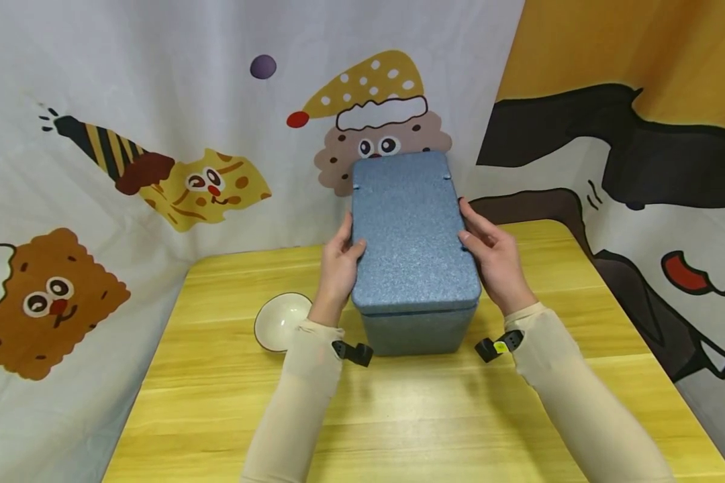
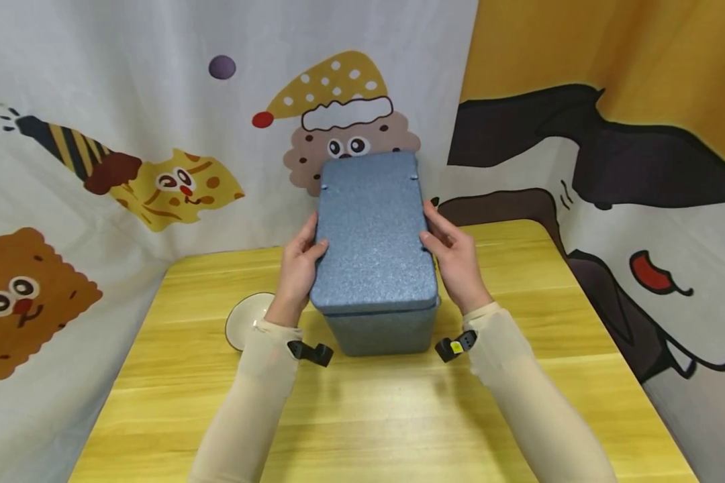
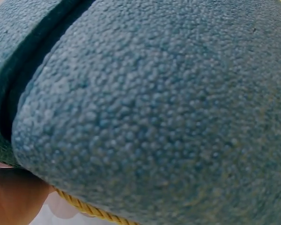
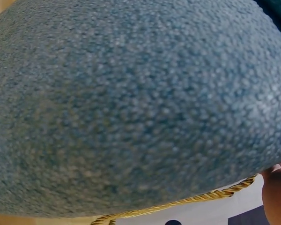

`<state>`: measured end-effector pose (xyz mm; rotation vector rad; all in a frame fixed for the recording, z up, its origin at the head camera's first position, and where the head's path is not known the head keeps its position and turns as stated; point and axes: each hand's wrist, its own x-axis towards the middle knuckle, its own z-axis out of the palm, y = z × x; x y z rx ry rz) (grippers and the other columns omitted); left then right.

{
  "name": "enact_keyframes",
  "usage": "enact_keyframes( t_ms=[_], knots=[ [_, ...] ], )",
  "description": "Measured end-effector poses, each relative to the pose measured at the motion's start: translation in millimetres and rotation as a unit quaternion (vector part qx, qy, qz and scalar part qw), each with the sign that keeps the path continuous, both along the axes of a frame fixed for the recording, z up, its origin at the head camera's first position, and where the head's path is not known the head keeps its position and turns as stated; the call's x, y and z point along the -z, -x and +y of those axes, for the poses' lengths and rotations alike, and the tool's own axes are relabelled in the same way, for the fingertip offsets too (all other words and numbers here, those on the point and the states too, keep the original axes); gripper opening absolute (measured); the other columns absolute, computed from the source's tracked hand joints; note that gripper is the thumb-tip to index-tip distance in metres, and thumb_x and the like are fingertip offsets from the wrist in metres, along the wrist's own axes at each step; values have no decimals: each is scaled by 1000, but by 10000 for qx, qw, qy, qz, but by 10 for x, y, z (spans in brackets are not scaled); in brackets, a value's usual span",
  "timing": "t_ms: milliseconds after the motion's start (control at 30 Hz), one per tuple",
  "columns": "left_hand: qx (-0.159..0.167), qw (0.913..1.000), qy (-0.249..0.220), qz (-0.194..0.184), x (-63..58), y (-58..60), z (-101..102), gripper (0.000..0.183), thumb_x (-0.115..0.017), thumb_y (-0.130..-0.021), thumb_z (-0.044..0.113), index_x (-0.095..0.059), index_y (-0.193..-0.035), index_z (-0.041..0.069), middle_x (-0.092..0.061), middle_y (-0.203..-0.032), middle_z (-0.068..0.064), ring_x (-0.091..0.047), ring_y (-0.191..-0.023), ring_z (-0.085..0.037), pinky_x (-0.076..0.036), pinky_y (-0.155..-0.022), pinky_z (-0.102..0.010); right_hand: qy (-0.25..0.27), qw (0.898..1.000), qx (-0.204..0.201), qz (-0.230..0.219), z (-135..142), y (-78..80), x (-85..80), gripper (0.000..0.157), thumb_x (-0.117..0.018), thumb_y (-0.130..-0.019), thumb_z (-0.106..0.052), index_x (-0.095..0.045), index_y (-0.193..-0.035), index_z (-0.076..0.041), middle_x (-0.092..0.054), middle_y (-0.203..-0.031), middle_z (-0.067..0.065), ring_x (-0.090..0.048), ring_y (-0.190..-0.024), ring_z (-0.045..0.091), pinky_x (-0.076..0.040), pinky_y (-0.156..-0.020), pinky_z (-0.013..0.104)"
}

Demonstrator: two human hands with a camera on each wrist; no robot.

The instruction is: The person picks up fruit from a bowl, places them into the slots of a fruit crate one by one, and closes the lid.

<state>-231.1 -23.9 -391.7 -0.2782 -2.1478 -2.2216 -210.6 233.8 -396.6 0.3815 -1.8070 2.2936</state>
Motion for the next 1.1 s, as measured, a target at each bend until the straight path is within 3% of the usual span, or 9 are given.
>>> enact_keyframes(
  t_ms=[267, 667, 1100],
  knots=[
    [-35, 9999, -73, -120, 17, -26, 27, 60, -50, -98, -2, -22, -152, -2, -21, -159, -12, -20, -144, -18, -22, -115, -28, -89, 9998, 165, -79, 19, 4, 89, 47, -58, -99, -4, -45, -144, 0, -44, -149, 6, -33, -140, 24, -36, -106, 23],
    [216, 9981, -549, -190, 78, -1, -37, 63, -52, -96, -7, -21, -151, -6, -19, -159, -16, -21, -144, -20, -23, -114, -29, -351, 9991, 191, 120, 15, 23, 164, 46, -57, -100, -5, -45, -144, 1, -41, -151, 8, -32, -141, 21, -33, -108, 24],
    [-89, 9970, -765, -74, 104, 29, -22, 55, -49, -97, -7, -32, -149, -4, -29, -156, -15, -29, -142, -19, -27, -112, -27, -410, 9983, 221, 359, -8, 27, 213, 44, -53, -102, -6, -45, -143, 4, -37, -153, 13, -31, -142, 21, -28, -112, 27]
  ],
)
